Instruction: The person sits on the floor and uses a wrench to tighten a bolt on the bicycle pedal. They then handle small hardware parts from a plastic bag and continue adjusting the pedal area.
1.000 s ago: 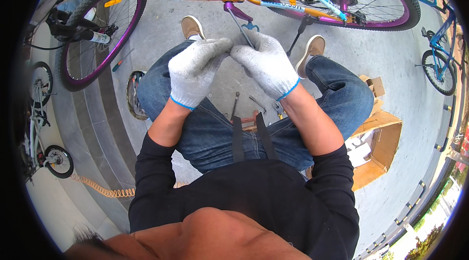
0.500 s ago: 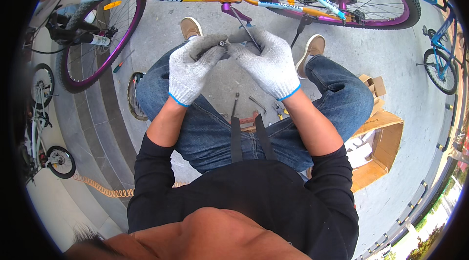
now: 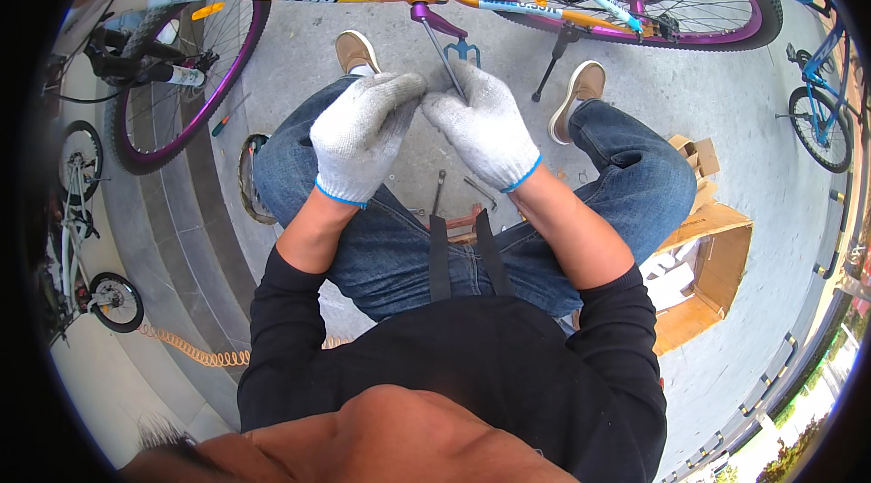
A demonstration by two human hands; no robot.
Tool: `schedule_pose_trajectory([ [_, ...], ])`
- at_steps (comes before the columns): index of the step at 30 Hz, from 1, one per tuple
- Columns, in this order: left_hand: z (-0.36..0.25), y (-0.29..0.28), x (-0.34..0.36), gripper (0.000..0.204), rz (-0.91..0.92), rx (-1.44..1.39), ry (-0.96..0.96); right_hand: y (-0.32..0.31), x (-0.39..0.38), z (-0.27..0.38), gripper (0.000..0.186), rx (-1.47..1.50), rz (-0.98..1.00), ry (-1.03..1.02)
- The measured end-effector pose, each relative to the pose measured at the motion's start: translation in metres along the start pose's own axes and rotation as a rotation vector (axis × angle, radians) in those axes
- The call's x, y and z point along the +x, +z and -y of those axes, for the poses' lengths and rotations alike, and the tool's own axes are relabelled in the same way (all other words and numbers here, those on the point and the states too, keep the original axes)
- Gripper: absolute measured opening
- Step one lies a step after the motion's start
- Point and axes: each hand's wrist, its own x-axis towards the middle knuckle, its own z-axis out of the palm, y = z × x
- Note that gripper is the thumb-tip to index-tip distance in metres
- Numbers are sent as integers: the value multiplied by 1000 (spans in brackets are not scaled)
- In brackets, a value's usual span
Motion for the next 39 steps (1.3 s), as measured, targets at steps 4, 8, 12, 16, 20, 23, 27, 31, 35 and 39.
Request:
schedule_pose_trajectory([
  [4,1,-2,1,24,75,-263,-478,-5,-9,-1,30,343,133,176],
  [8,0,-4,1,26,-5,-772,-691,-18,12,-33,32,254,23,68],
  [12,-1,-6,2,26,-1,-734,-663,-18,47,-116,38,-449,-225,-113],
  [16,2,-8,4,27,-38,-785,-712,-1,49,-202,40,-749,-51,65],
  [20,4,-12,3,26,-43,-792,-811,24,39,-271,37,-937,135,217],
  [23,8,-13,4,25,-87,-738,-770,47,47,-324,34,-998,130,274],
  [27,17,-14,6,21,-164,-637,-718,84,53,-378,33,-900,205,261],
  [31,29,-17,9,22,-269,-710,-749,80,38,-397,33,-879,218,116],
  [35,39,-22,10,25,-219,-610,-757,-1,45,-398,31,-1047,-34,583],
  [39,47,-21,10,25,-214,-605,-792,-55,42,-394,27,-1086,-93,598],
])
